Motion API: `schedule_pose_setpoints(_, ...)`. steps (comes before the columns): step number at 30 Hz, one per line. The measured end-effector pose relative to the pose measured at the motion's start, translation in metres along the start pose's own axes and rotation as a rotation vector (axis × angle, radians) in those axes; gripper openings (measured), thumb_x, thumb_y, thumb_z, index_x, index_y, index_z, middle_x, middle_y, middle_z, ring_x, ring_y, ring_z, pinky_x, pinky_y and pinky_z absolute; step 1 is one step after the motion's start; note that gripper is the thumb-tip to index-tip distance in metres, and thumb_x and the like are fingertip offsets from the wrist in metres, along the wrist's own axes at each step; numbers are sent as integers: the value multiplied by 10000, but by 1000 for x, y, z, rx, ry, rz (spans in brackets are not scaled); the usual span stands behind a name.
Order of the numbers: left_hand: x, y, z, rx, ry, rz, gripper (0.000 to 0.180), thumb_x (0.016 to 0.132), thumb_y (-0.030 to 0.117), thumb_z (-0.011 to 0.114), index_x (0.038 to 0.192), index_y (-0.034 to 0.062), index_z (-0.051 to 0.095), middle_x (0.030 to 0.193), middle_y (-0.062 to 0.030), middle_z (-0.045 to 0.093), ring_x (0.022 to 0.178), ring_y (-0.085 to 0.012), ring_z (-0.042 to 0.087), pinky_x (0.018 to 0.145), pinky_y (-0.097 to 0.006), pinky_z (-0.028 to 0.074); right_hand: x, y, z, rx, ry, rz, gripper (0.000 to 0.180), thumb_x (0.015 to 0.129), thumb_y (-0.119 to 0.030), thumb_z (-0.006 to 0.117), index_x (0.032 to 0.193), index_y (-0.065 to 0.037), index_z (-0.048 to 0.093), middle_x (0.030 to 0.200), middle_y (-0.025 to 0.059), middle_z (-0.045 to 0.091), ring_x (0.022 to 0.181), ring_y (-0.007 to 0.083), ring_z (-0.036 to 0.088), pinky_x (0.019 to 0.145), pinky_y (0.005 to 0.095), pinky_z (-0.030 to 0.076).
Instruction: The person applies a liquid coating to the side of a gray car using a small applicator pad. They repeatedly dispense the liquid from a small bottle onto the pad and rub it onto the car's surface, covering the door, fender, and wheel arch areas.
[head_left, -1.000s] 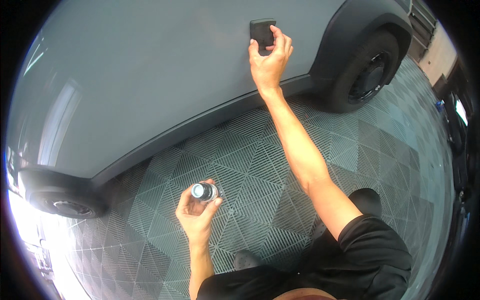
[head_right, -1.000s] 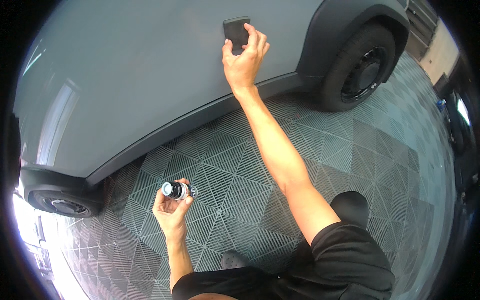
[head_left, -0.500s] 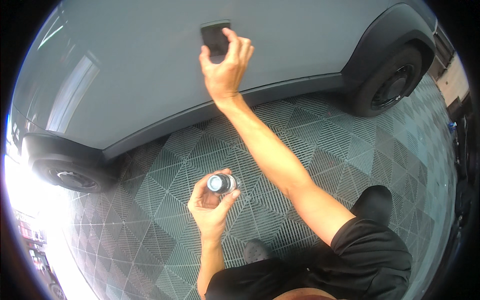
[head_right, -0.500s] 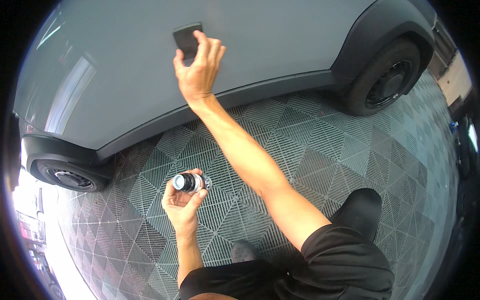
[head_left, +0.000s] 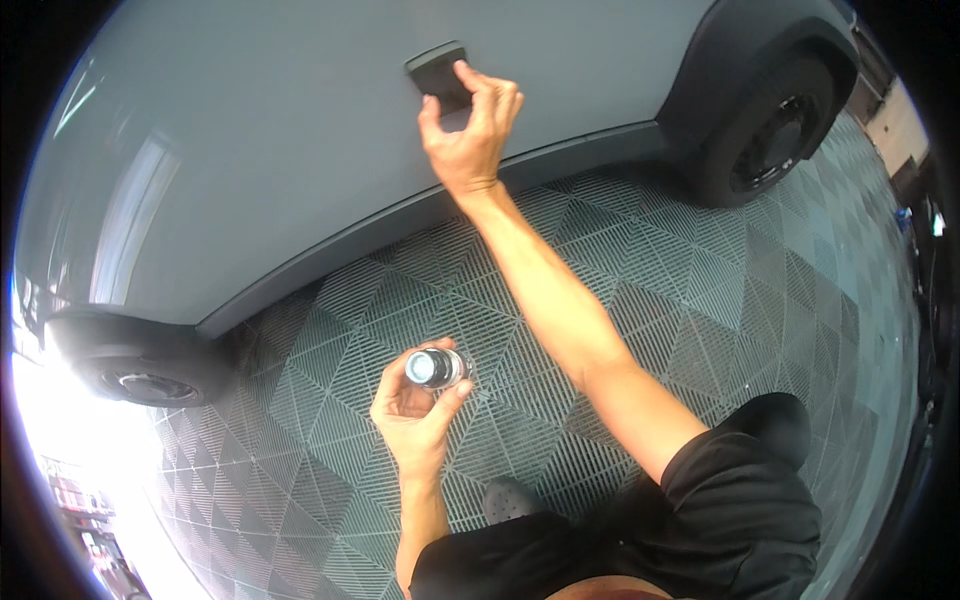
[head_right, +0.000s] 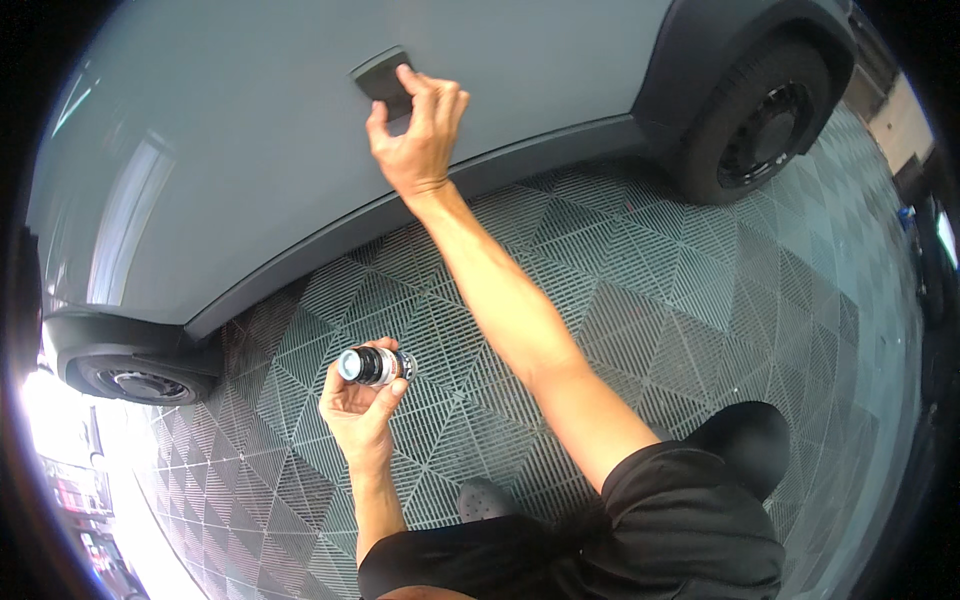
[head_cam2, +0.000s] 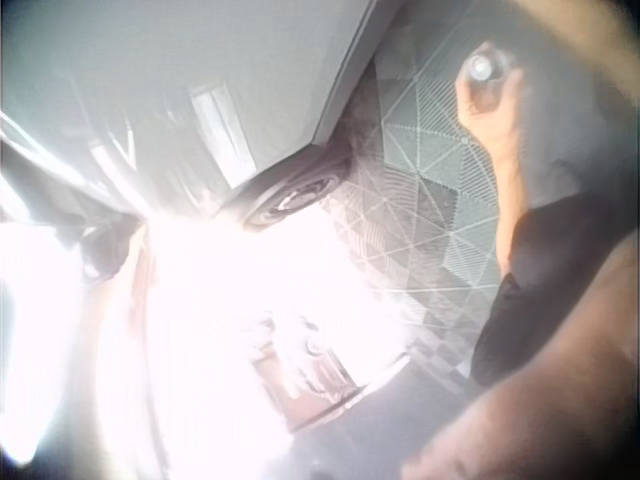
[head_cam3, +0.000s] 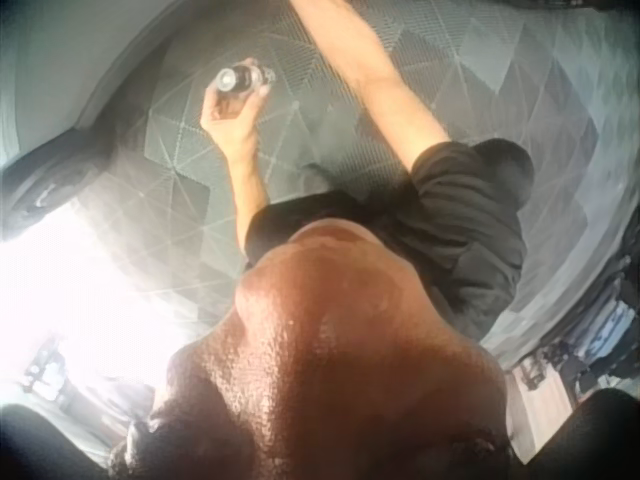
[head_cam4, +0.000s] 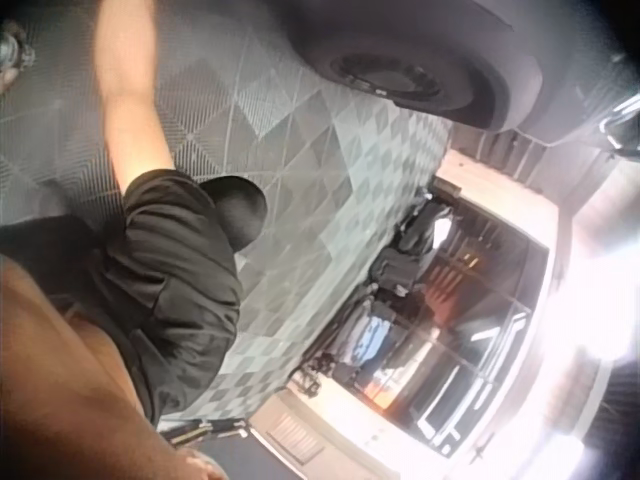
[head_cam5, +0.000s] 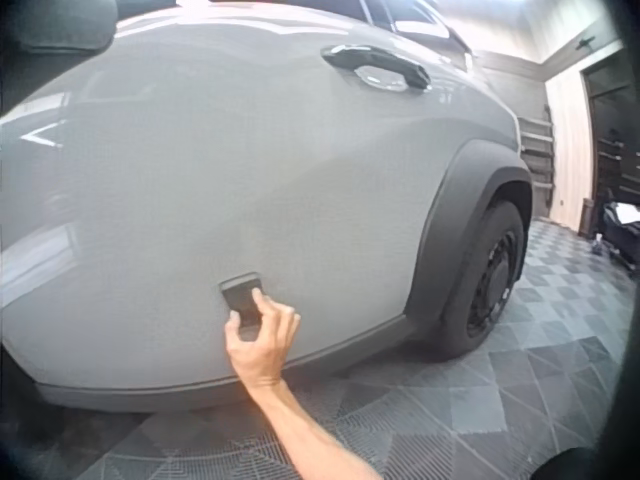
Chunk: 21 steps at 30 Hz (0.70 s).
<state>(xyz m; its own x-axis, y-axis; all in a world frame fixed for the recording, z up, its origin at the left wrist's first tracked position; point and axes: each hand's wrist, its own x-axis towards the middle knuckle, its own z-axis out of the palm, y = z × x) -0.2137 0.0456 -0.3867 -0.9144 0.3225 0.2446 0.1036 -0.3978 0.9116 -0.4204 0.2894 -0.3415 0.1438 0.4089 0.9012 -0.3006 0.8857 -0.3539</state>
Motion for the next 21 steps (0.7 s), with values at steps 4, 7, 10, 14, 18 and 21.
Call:
schedule_pose_setpoints(4, 1, -4, 8, 57, 6, -23, 526, 733, -131, 804, 1209, -11, 615, 1197, -189, 676, 1155, -280, 651, 963, -390, 570, 31, 65, -41, -78, 16, 49, 483, 755, -87, 778, 1212, -17, 638, 1129, 165, 547, 1083, 332, 492, 951, 465, 432)
schedule_pose_setpoints(7, 3, -10, 12, 67, -17, -20, 534, 731, -135, 800, 1215, -10, 613, 1196, -189, 677, 1152, -276, 652, 952, -381, 572, 56, 112, -75, -110, 44, 135, 465, 769, -64, 770, 1213, -15, 643, 1136, 162, 541, 1099, 339, 485, 979, 471, 421)
schedule_pose_setpoints(10, 5, -15, 19, 90, -35, -40, 540, 733, -145, 792, 1224, -9, 612, 1196, -185, 679, 1138, -268, 656, 934, -371, 577, 82, 161, -106, -179, 69, 133, 452, 771, -62, 762, 1207, -17, 650, 1131, 164, 539, 1109, 340, 486, 992, 466, 419)
schedule_pose_setpoints(14, 9, -19, 29, 82, -80, -54, 534, 739, -140, 793, 1226, -9, 615, 1194, -186, 680, 1135, -266, 659, 924, -367, 582, 109, 210, -138, -261, 95, 128, 406, 778, -71, 751, 1171, -8, 671, 1122, 158, 549, 1097, 335, 502, 973, 447, 439)
schedule_pose_setpoints(18, 7, -20, 29, 89, -78, -52, 531, 742, -140, 792, 1226, -7, 617, 1194, -187, 680, 1143, -269, 658, 942, -374, 575, 114, 225, -146, -291, 116, 94, 396, 779, -96, 754, 1157, -14, 670, 1133, 155, 563, 1087, 340, 517, 969, 447, 440)
schedule_pose_setpoints(21, 4, -18, 21, 71, -72, -45, 530, 742, -138, 793, 1225, -7, 618, 1196, -188, 679, 1156, -276, 654, 963, -384, 567, 112, 227, -147, -382, 116, 37, 396, 779, -128, 760, 1152, -36, 663, 1134, 151, 589, 1094, 340, 531, 972, 460, 439)
